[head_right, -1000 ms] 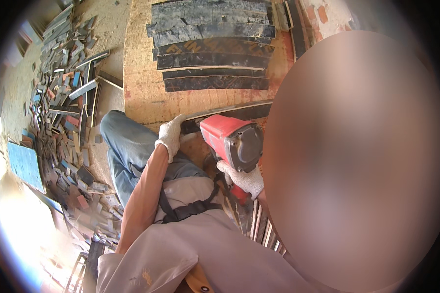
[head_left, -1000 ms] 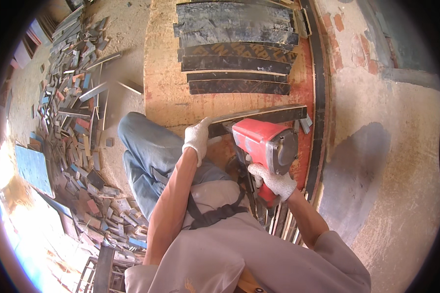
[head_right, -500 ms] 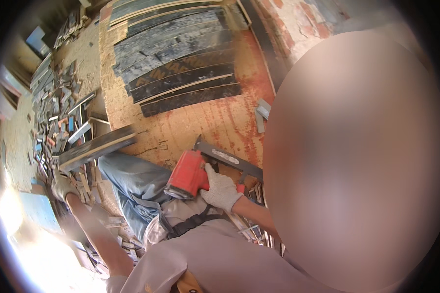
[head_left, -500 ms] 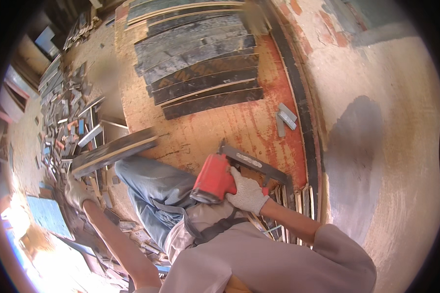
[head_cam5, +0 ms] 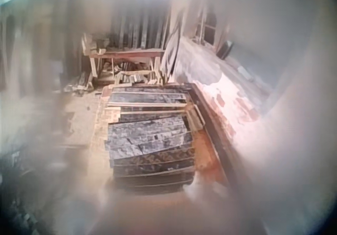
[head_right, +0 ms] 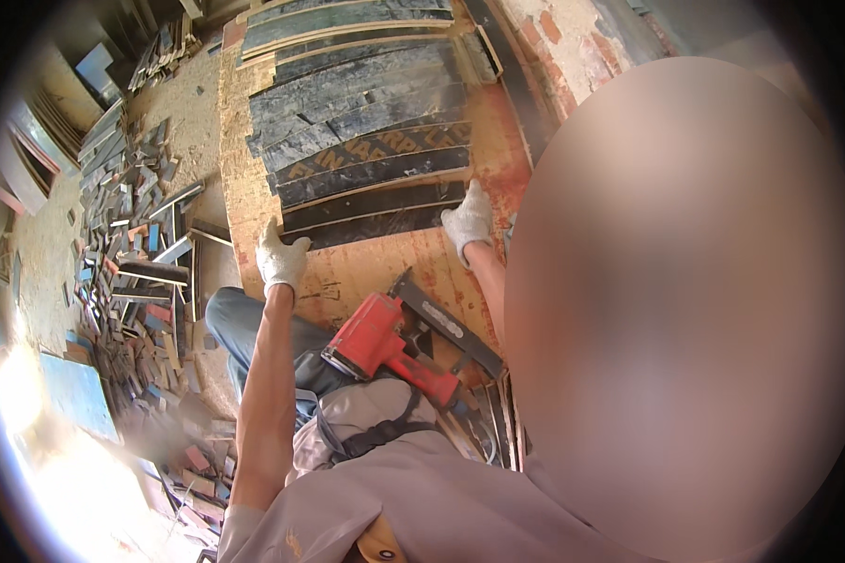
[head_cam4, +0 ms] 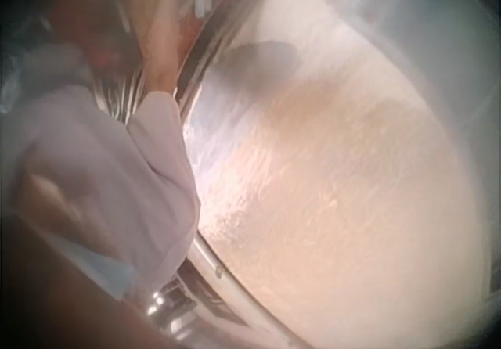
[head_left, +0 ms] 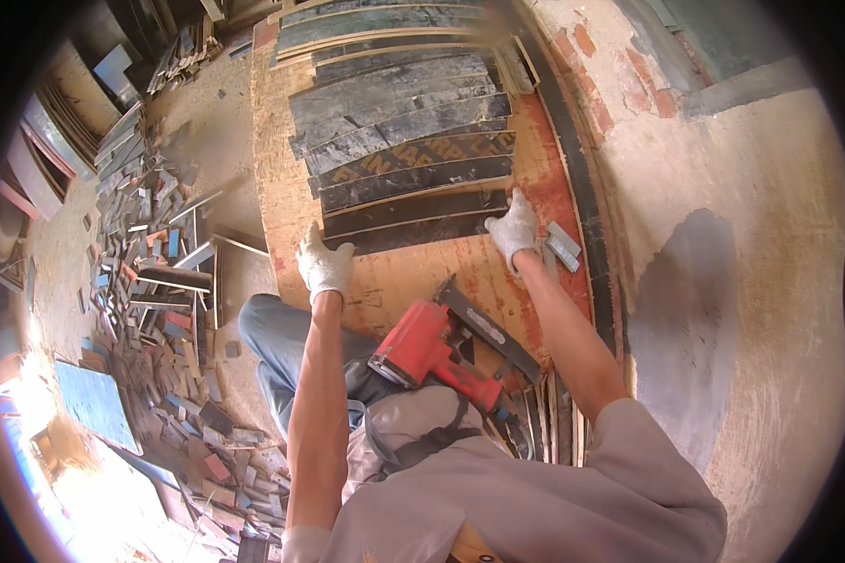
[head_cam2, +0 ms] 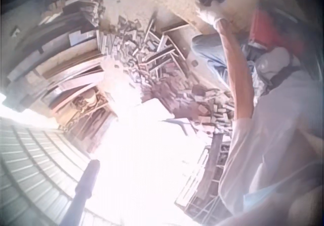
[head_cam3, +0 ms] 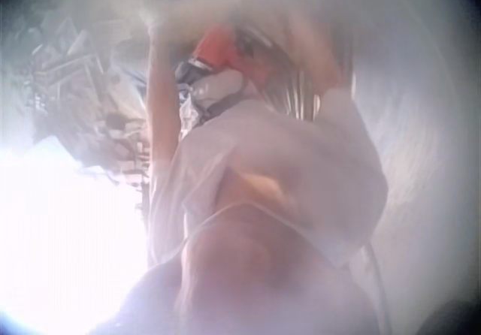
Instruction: The person places dark wooden planks onto a subfloor and secures them using a red pneumatic nail gun. The person repeats this process, aligning and fastening multiple planks in sequence.
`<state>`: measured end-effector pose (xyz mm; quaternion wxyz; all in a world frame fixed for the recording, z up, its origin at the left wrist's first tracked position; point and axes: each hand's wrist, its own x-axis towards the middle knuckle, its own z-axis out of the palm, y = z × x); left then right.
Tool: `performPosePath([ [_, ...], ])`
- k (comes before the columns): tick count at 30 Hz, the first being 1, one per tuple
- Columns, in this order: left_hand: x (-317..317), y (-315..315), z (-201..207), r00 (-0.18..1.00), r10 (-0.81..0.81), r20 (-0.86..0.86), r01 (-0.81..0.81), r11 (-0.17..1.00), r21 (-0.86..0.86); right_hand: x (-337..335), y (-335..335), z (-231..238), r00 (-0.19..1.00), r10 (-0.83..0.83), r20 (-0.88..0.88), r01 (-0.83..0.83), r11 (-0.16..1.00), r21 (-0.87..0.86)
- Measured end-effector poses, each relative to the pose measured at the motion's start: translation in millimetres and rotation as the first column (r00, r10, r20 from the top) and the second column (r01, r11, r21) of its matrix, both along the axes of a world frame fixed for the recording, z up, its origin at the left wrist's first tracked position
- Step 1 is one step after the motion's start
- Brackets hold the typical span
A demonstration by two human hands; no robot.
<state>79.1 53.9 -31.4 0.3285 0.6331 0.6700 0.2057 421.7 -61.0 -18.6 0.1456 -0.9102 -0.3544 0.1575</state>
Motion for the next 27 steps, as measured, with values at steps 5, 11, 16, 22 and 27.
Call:
performPosePath([
  [5, -54.5, -21.6, -2.6, 1.0, -0.003, -0.01, 0.003, 1.0, -0.031, -34.6, -53.5, 11.5, 0.969, 0.028, -0.247, 0.012, 0.987, 0.159],
  [11, -67.8, -48.7, 20.2, 0.988, 0.016, 0.154, -0.027, 0.997, 0.071, -40.7, -76.4, 9.4, 0.91, 0.052, -0.412, 0.153, 0.881, 0.447],
  [16, -73.0, -52.6, 19.6, 0.974, 0.019, 0.226, -0.029, 0.999, 0.043, -35.2, -89.7, -1.0, 0.951, 0.175, -0.256, 0.028, 0.775, 0.631],
  [22, -67.6, -53.4, 33.0, 0.967, 0.144, 0.211, -0.139, 0.99, -0.039, -36.2, -92.3, 3.3, 0.845, 0.104, -0.525, 0.301, 0.719, 0.627],
  [27, -64.5, -50.9, 26.3, 0.985, 0.1, 0.14, -0.082, 0.989, -0.125, -42.4, -114.0, 0.7, 0.94, -0.147, -0.308, 0.293, 0.809, 0.509],
])
